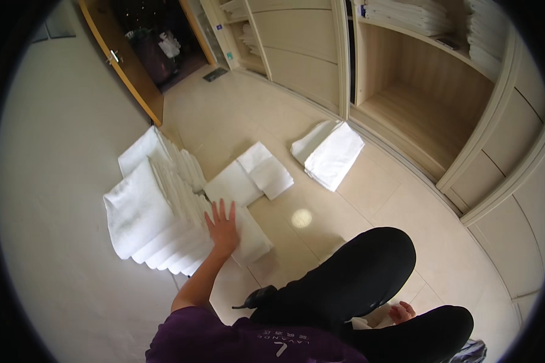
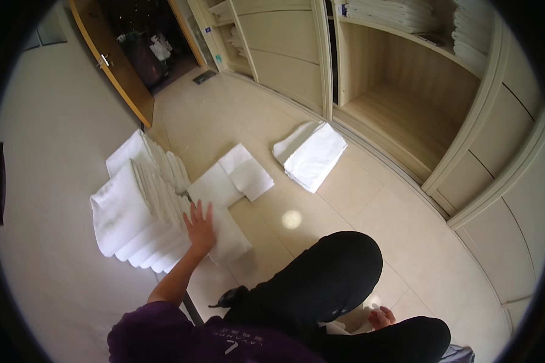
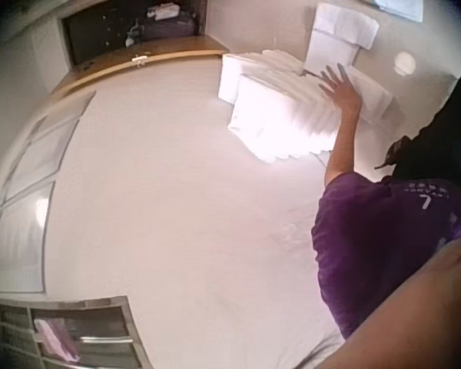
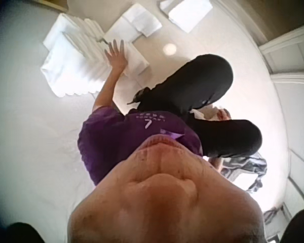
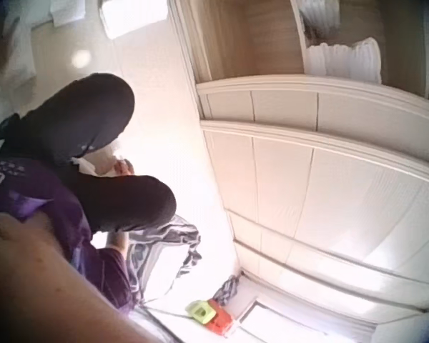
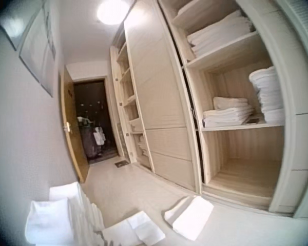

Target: The person repeatedly folds towels lengthwise and crosswise on the floor by hand and places each folded towel onto a stack.

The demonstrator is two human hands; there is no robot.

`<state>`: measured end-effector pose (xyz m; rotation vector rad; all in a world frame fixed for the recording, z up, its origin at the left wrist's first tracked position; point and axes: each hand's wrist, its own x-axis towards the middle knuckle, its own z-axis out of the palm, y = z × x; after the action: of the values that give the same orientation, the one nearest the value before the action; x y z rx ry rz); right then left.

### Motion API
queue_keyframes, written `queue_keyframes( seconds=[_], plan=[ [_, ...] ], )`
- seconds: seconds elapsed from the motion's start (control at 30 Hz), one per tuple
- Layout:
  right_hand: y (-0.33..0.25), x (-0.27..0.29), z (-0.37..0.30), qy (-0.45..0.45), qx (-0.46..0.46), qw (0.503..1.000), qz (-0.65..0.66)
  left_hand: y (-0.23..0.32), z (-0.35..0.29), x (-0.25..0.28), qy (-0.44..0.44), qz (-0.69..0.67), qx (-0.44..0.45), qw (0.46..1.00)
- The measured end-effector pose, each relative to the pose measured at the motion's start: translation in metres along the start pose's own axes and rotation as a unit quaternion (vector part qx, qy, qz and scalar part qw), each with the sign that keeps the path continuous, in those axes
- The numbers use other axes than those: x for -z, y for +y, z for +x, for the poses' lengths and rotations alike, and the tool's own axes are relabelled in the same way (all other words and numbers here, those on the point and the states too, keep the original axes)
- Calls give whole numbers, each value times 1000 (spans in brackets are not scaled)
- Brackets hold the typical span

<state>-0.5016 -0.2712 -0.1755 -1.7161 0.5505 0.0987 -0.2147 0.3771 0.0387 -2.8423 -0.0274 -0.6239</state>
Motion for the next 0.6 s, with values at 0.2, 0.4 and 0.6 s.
queue_keyframes(
  seconds=[0.2,0.4,0.6],
  plan=[
    [-40,-27,-4,52,-209,943,253,-24,73,-43,-420,-180,-175,872],
    [-40,-30,-5,28,-193,946,259,55,91,-57,-439,-1,-172,882],
    [-38,-29,-16,59,-206,940,265,72,57,-60,-685,184,-267,652]
  ],
)
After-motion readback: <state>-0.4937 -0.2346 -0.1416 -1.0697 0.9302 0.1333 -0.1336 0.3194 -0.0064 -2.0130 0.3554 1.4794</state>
